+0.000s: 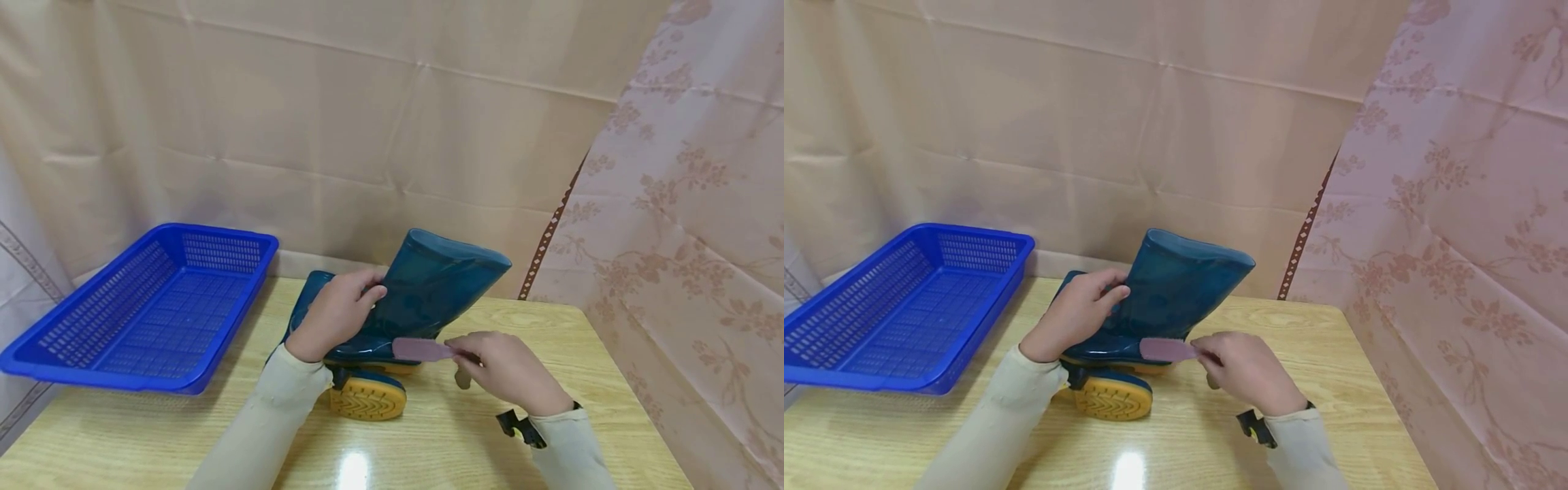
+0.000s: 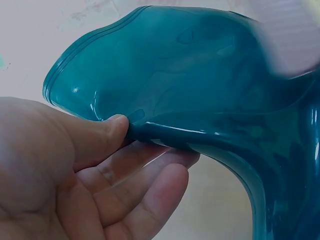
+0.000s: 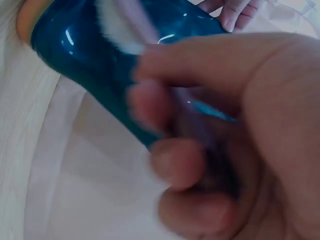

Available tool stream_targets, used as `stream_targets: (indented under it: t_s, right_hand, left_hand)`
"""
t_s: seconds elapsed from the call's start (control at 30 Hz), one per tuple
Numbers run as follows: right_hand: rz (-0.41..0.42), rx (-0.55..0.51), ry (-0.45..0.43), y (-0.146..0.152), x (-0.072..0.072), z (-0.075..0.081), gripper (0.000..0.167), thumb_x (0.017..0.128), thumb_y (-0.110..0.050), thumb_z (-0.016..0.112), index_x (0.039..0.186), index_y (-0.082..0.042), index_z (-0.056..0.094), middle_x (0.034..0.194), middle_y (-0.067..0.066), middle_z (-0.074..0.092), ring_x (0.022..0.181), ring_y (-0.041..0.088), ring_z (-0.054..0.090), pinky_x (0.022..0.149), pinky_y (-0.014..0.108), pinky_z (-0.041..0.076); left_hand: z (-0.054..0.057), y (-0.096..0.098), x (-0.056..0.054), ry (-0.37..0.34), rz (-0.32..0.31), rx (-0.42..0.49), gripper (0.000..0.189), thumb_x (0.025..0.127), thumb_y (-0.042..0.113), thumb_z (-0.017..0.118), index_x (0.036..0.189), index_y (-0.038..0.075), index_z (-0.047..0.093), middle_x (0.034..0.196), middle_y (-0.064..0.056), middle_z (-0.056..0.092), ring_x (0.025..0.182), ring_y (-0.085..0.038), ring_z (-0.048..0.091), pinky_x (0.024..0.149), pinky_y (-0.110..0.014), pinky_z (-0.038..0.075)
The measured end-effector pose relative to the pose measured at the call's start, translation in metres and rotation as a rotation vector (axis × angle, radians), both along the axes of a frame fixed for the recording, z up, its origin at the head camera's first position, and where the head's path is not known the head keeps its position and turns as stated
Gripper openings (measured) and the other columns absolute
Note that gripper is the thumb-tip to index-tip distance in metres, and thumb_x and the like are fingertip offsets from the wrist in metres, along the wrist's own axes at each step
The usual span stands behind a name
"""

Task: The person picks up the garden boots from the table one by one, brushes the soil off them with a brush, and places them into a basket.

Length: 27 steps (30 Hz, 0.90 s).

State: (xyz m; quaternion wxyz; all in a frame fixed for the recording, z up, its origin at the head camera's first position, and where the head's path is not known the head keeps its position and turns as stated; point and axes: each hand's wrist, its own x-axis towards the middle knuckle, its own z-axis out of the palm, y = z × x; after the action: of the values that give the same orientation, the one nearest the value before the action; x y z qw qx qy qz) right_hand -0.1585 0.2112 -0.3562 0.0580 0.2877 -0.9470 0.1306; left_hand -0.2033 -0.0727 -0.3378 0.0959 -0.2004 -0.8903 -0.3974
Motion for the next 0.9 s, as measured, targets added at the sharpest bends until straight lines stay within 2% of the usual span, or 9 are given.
stream_targets:
  t_s: [0.1,0.2,0.33,0.47,0.53,0.63,0.7,0.8,0.9]
  right_hand:
    - [0.052,-0.049,0.132,-0.002,0.000,0.000,0.023,0.098,-0.015,0.073,0.120,-0.020,0.078,0.087,-0.013,0.071,0.065,-0.003,0.052,0.059,0.020,0.047]
    - [0.089,-0.079,0.171,-0.008,0.000,-0.002,0.028,0.097,-0.015,0.073,0.125,-0.020,0.076,0.082,-0.014,0.067,0.062,-0.002,0.049,0.058,0.019,0.046]
    - [0.063,-0.045,0.123,-0.014,-0.001,-0.004,0.028,0.098,-0.014,0.072,0.125,-0.019,0.076,0.085,-0.012,0.070,0.062,-0.002,0.050,0.061,0.020,0.049]
    - [-0.084,-0.003,0.019,-0.009,0.000,-0.001,0.023,0.099,-0.014,0.071,0.120,-0.017,0.078,0.096,-0.008,0.076,0.067,0.001,0.055,0.064,0.025,0.050]
    - [-0.155,-0.012,-0.065,-0.005,0.002,0.003,0.020,0.100,-0.015,0.070,0.117,-0.016,0.079,0.096,-0.007,0.076,0.067,0.003,0.055,0.064,0.027,0.049]
    - [-0.233,-0.038,-0.177,0.000,0.007,0.009,0.016,0.101,-0.016,0.069,0.113,-0.016,0.079,0.089,-0.009,0.074,0.062,0.008,0.052,0.060,0.030,0.045]
    - [-0.253,-0.039,-0.224,0.003,0.010,0.012,0.014,0.100,-0.016,0.069,0.109,-0.017,0.080,0.085,-0.010,0.072,0.059,0.010,0.050,0.058,0.030,0.042]
    - [-0.241,-0.023,-0.209,0.005,0.013,0.015,0.013,0.100,-0.018,0.070,0.108,-0.019,0.080,0.078,-0.013,0.068,0.055,0.009,0.047,0.054,0.028,0.039]
    - [-0.191,-0.056,-0.079,0.004,0.013,0.017,0.016,0.100,-0.020,0.070,0.113,-0.020,0.079,0.078,-0.016,0.066,0.053,0.005,0.044,0.051,0.026,0.036]
  left_hand:
    - [0.000,0.001,0.000,0.000,-0.006,0.000,0.033,0.107,0.024,0.059,0.138,0.016,0.065,0.126,-0.002,0.072,0.103,-0.019,0.069,0.094,-0.046,0.058]
    - [0.000,0.001,0.000,0.006,-0.010,-0.002,0.033,0.106,0.024,0.060,0.138,0.016,0.065,0.126,-0.002,0.072,0.104,-0.019,0.070,0.094,-0.046,0.058]
    - [0.000,0.001,0.000,0.016,-0.009,-0.008,0.030,0.106,0.023,0.060,0.135,0.016,0.067,0.123,-0.002,0.072,0.100,-0.019,0.069,0.091,-0.044,0.059]
    - [-0.001,0.000,-0.001,0.021,-0.006,-0.021,0.028,0.107,0.023,0.059,0.132,0.016,0.067,0.118,-0.002,0.073,0.093,-0.018,0.066,0.086,-0.042,0.059]
    - [-0.001,0.000,-0.002,0.023,0.000,-0.029,0.028,0.107,0.023,0.059,0.132,0.015,0.067,0.116,-0.001,0.073,0.090,-0.018,0.065,0.083,-0.041,0.058]
    - [0.000,0.001,-0.002,0.029,0.005,-0.034,0.028,0.107,0.023,0.059,0.132,0.016,0.067,0.114,-0.001,0.073,0.088,-0.018,0.064,0.080,-0.039,0.057]
    - [0.000,0.002,-0.002,0.032,0.009,-0.031,0.028,0.107,0.023,0.059,0.133,0.016,0.067,0.114,0.000,0.073,0.088,-0.018,0.064,0.080,-0.039,0.057]
    - [0.001,0.002,-0.001,0.030,0.012,-0.024,0.029,0.106,0.024,0.060,0.133,0.016,0.068,0.115,-0.001,0.073,0.089,-0.018,0.064,0.080,-0.039,0.057]
    - [0.002,0.003,0.000,0.031,0.015,-0.021,0.028,0.106,0.025,0.060,0.131,0.016,0.068,0.112,0.000,0.074,0.087,-0.018,0.064,0.077,-0.038,0.056]
